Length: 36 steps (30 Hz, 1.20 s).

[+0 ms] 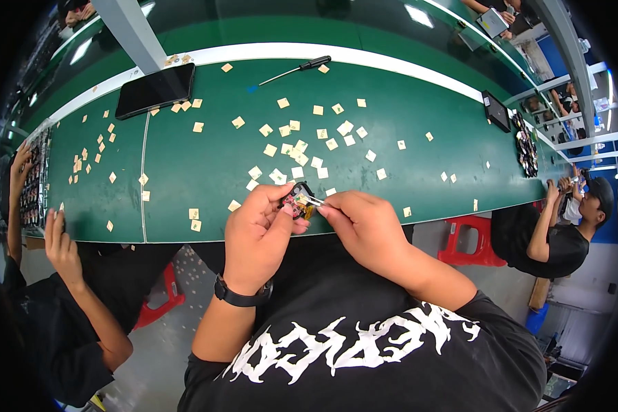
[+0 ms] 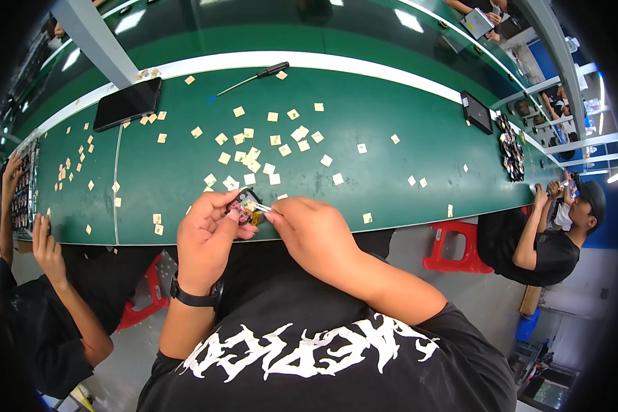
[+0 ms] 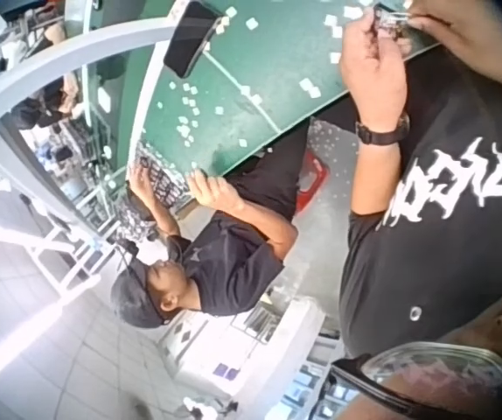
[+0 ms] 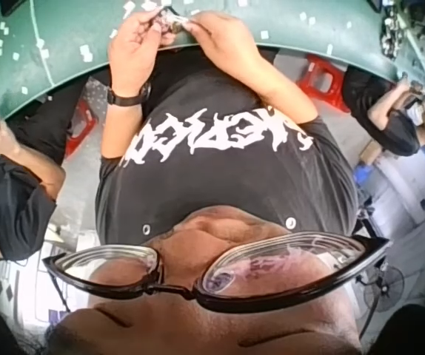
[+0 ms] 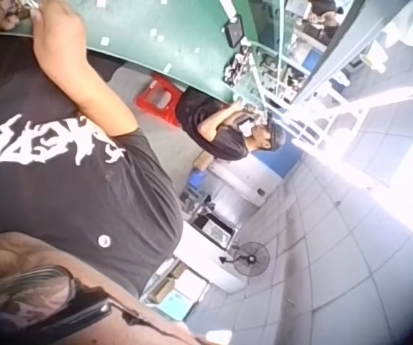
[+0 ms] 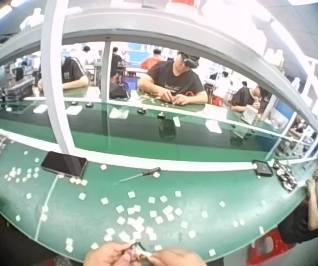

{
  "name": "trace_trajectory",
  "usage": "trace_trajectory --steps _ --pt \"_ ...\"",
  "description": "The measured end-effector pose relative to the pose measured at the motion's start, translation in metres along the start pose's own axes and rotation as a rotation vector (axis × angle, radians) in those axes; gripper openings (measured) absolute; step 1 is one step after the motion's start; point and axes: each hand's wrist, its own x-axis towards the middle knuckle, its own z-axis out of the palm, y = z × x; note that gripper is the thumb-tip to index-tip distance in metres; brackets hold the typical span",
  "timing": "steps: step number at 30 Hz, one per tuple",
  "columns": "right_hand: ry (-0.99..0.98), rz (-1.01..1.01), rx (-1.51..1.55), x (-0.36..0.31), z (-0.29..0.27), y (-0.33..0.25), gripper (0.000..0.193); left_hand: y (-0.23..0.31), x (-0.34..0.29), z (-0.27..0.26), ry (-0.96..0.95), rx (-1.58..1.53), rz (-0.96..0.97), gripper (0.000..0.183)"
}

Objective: Assembling small electronic components for smartwatches on a factory production line.

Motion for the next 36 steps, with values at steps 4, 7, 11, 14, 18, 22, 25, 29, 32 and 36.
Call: trace_trajectory --steps 4,7,11,14,18,22,25,29,32,36 --pt "-0.137 0.302 0.256 -0.001 -0.007 -0.004 0.011 0.005 0.003 -0.008 -0.041 -0.215 -0.131 0.027" --pt "-0.058 0.366 0.617 -0.002 -0.006 0.001 0.017 0.007 0.002 -0.008 -0.047 -0.222 -0.142 0.025" --pt "-0.134 0.044 0.268 0.006 -0.009 -0.001 0.03 0.002 0.002 -0.006 -0.047 -0.223 -0.094 0.023" --pt "-0.149 -0.054 0.277 0.007 -0.006 0.004 0.033 -0.001 0.003 -0.003 -0.015 -0.244 -0.093 0.022" --pt "-0.268 0.542 0.714 0.011 -0.013 -0.003 0.027 -0.001 0.001 -0.001 -0.014 -0.233 -0.071 0.026" --pt "-0.206 0.675 0.828 0.017 -0.007 0.0 0.024 0.005 0.0 0.007 0.039 -0.143 -0.093 0.027" --pt "-0.203 0.658 0.726 0.018 -0.009 0.0 0.026 0.0 0.0 0.007 0.039 -0.065 -0.078 0.023" --pt "-0.139 0.611 0.587 0.02 -0.014 -0.008 0.022 -0.002 0.0 0.008 0.033 -0.02 -0.033 0.019" --pt "-0.163 0.648 0.492 0.021 -0.017 -0.017 0.017 -0.005 -0.002 0.01 0.059 0.059 0.017 0.017" --pt "-0.141 0.613 0.477 0.017 -0.015 -0.014 0.012 -0.007 -0.001 0.01 0.069 0.125 0.031 0.017"
